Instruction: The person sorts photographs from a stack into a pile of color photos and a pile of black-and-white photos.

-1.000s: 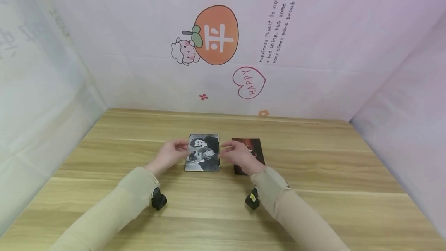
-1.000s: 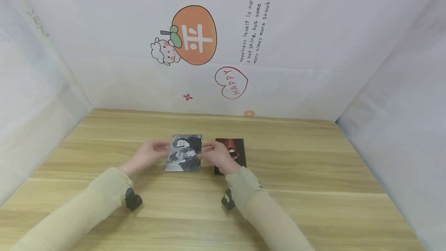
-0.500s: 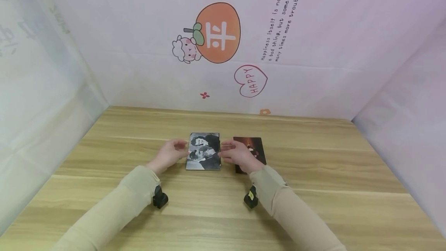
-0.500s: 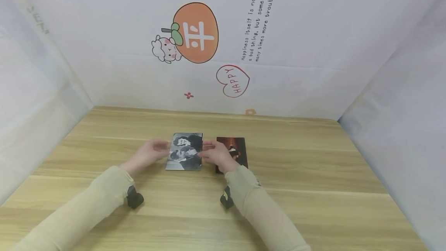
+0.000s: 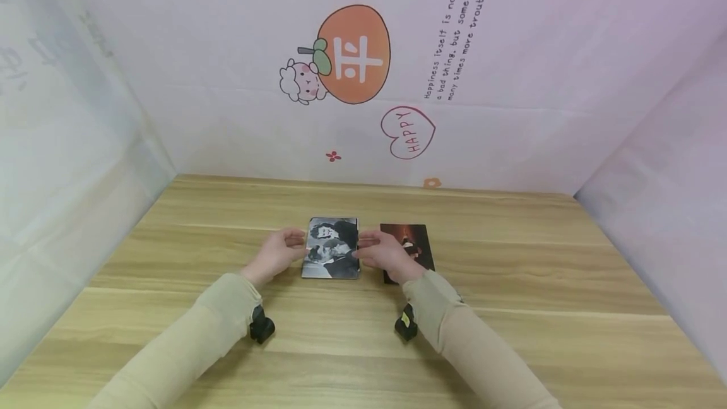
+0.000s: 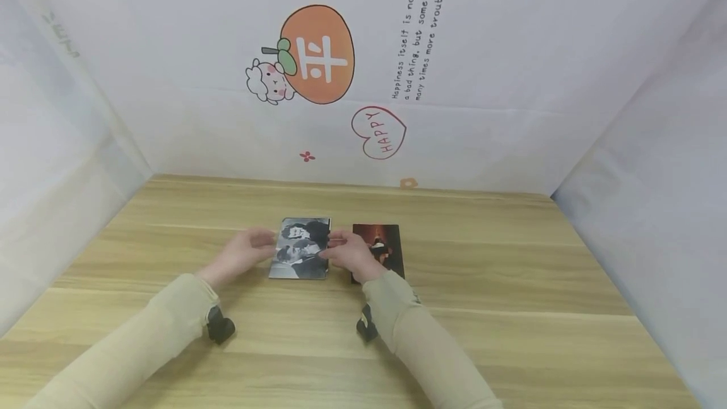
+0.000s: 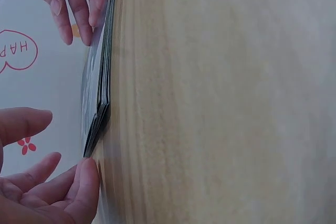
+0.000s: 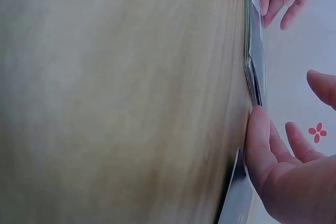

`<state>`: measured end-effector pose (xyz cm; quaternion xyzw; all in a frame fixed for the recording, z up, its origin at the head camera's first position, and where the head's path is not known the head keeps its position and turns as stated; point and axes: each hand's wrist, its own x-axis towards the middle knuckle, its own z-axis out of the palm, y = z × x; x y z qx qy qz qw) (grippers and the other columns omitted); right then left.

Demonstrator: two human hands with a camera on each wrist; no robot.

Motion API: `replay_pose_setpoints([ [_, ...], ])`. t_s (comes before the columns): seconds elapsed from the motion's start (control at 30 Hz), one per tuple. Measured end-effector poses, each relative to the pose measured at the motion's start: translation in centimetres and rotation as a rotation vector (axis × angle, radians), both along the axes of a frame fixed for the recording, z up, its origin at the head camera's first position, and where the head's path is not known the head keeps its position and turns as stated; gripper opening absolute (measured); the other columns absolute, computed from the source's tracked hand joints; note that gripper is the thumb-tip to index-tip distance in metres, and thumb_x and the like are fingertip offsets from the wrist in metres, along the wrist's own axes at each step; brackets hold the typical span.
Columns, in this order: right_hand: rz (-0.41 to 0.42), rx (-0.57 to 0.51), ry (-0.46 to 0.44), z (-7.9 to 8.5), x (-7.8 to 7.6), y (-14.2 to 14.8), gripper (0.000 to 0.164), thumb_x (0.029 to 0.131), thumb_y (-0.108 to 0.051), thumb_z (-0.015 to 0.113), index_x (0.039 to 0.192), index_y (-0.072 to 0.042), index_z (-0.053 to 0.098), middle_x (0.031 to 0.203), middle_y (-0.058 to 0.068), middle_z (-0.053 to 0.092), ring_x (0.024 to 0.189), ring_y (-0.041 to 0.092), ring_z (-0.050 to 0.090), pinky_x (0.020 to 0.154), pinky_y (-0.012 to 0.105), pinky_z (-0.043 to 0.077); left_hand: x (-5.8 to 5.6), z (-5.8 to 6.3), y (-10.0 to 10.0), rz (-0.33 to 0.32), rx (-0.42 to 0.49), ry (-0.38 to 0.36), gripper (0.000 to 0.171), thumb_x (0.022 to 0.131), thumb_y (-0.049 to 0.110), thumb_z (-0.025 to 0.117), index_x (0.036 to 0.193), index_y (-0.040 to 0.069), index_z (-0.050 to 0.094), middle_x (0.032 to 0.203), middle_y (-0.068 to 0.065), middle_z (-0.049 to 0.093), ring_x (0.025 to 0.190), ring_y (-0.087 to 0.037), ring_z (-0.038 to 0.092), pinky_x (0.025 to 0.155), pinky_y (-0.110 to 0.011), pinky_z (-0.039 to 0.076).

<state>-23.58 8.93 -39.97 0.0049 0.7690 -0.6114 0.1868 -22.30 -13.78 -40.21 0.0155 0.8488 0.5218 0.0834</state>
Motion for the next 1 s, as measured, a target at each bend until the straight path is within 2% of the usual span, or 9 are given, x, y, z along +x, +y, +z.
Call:
replay_pose_setpoints([
  [0.27, 0.015, 0.003, 0.012, -0.21, 0.15, -0.07, 0.051, 0.087, -0.003, 0.063, 0.134, 0.003, 0.046, 0.132, 0.024, 0.052, 0.119, 0.035, 0.054, 0.098, 0.043, 0.048, 0.19, -0.21, 0.49, 0.009, 0.034, -0.007, 0.046, 0.086, -0.001, 0.062, 0.128, -0.013, 0.046, 0.129, -0.032, 0.052, 0.118, -0.040, 0.053, 0.099, -0.041, 0.048],
  [0.73, 0.006, 0.003, 0.012, -0.07, 0.36, -0.01, 0.049, 0.088, -0.003, 0.063, 0.134, 0.003, 0.047, 0.132, 0.023, 0.053, 0.120, 0.035, 0.054, 0.099, 0.044, 0.048, 0.43, 0.19, 0.54, 0.030, 0.006, -0.011, 0.043, 0.088, 0.003, 0.060, 0.128, -0.009, 0.048, 0.127, -0.029, 0.055, 0.118, -0.037, 0.056, 0.098, -0.042, 0.049],
  [1.0, -0.038, -0.028, 0.005, 0.15, 0.62, -0.25, 0.046, 0.087, -0.001, 0.063, 0.131, 0.004, 0.049, 0.130, 0.023, 0.054, 0.117, 0.033, 0.056, 0.098, 0.041, 0.049, 0.58, 0.34, 0.73, 0.010, 0.028, 0.000, 0.042, 0.089, 0.002, 0.058, 0.128, -0.010, 0.047, 0.128, -0.030, 0.054, 0.118, -0.039, 0.054, 0.099, -0.043, 0.048],
])
